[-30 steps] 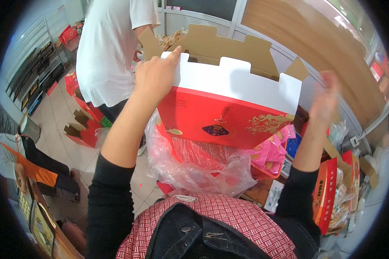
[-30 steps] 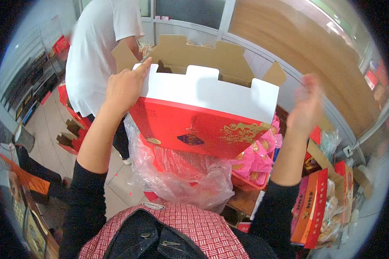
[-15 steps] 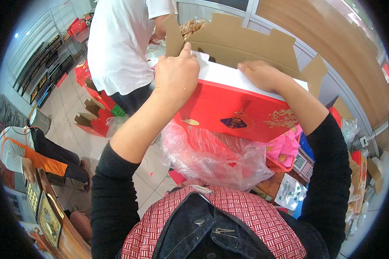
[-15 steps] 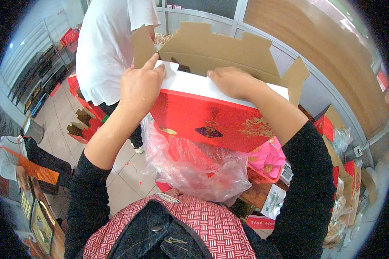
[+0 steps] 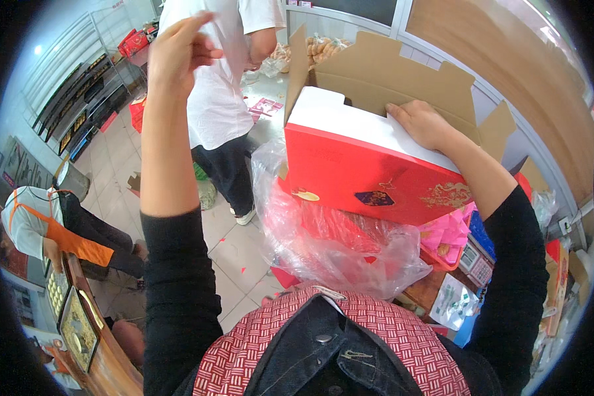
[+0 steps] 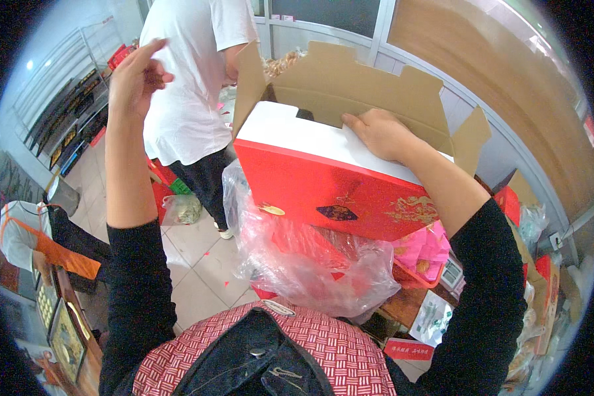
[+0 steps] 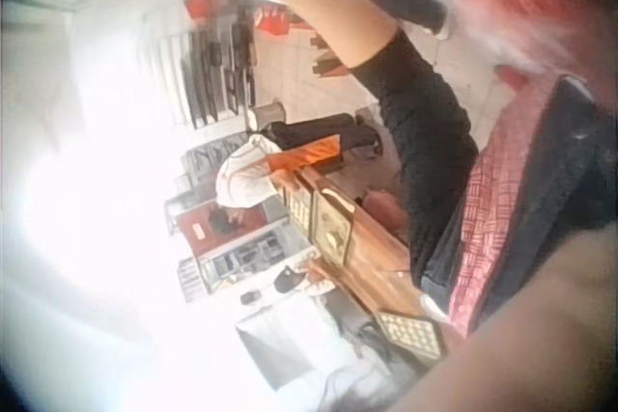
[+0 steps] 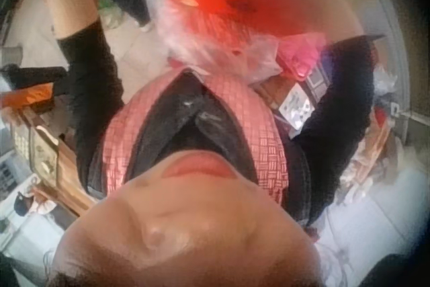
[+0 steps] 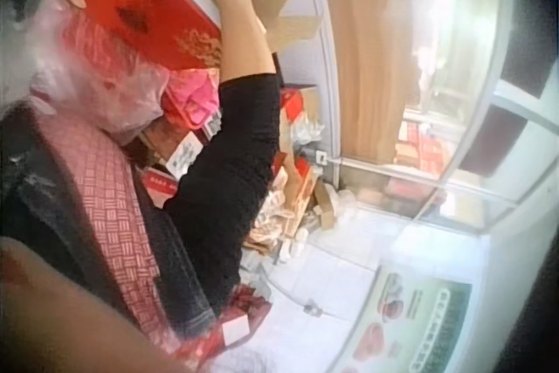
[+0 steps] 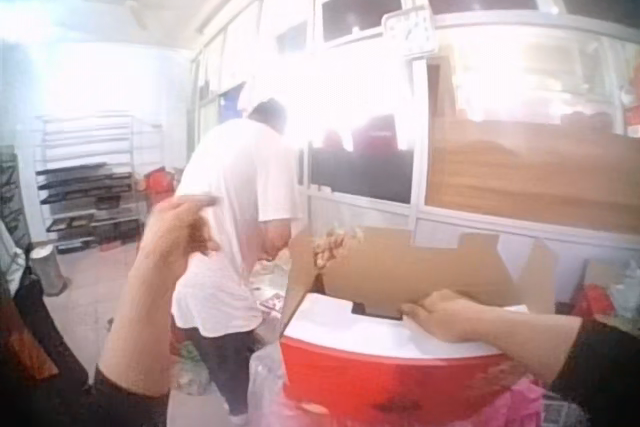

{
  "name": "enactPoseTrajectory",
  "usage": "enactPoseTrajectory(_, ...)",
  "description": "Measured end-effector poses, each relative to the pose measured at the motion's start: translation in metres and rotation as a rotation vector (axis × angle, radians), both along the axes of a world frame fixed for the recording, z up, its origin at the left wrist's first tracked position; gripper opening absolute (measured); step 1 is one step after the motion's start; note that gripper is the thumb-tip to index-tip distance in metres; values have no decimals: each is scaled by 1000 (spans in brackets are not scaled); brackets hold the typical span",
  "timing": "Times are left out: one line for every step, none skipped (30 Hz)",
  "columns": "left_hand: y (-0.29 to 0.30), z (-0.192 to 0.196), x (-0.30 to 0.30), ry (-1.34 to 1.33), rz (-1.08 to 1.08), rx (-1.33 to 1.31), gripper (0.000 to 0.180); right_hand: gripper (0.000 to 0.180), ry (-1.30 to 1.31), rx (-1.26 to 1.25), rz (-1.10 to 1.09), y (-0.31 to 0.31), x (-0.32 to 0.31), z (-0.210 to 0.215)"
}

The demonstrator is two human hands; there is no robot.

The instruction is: The person repeatedly picks up flat red cardboard boxes, folds them into rectangular containers, and places them on a table. The person also handles plastic-wrapped stacks of boxes and cardboard inserts during the process.

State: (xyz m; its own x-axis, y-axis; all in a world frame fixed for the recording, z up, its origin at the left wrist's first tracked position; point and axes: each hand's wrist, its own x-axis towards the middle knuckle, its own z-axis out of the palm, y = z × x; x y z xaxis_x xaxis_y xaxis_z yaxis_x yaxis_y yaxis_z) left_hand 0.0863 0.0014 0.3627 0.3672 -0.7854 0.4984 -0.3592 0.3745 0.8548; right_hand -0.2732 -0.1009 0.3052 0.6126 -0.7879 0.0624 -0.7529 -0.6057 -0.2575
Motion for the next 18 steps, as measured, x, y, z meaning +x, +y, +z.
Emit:
enactPoseTrajectory(-9,-22,-6,83,-119,-57,42,52,-17,29,4,1,-1,-1)
enactPoseTrajectory(-17,-50,-20,159,-233,-112,45,51,-43,57,14,3,-2,-1)
enactPoseTrajectory(-22,-74,-50,67,-178,71,53,52,30,134,20,3,3,-1)
enactPoseTrajectory(-18,-86,-87,64,-179,161,60,53,100,217,4,1,8,-3)
enactPoseTrajectory(-16,-96,-105,-136,-158,38,60,48,92,173,-4,3,9,-4)
enactPoseTrajectory(-11,-98,-111,-325,-107,-104,62,43,91,121,12,5,16,-2)
enactPoseTrajectory(-16,-97,-111,-247,-240,-126,63,34,-175,-218,94,1,17,-6)
enactPoseTrajectory(-19,-92,-112,-175,-368,-137,66,25,-427,-565,192,-2,6,-8)
enactPoseTrajectory(-11,-83,-111,-312,-353,-34,70,17,-561,-838,241,5,-10,7)
enactPoseTrajectory(-16,-93,-99,-426,-320,10,63,11,-704,-1103,326,18,-18,30)
enactPoseTrajectory(-19,-98,-101,-579,-314,50,58,12,-988,-1147,240,27,-44,41)
enactPoseTrajectory(-11,-97,-99,-741,-276,99,54,13,-1299,-1164,168,36,-75,50)
enactPoseTrajectory(-5,-96,-98,-807,-282,167,42,15,-1332,-1010,-74,30,-109,54)
enactPoseTrajectory(-5,-91,-99,-753,-357,199,41,19,-1348,-845,-324,16,-141,50)
enactPoseTrajectory(-15,-82,-99,-694,-461,244,39,24,-1352,-468,-308,5,-162,40)
enactPoseTrajectory(-23,-77,-100,-648,-549,292,38,29,-1354,-87,-281,-7,-183,18)
enactPoseTrajectory(-22,-81,-92,-521,-617,308,36,36,-1343,302,-206,-16,-185,-2)
enactPoseTrajectory(-22,-85,-92,-438,-608,300,36,40,-1279,425,-183,-16,-173,-11)
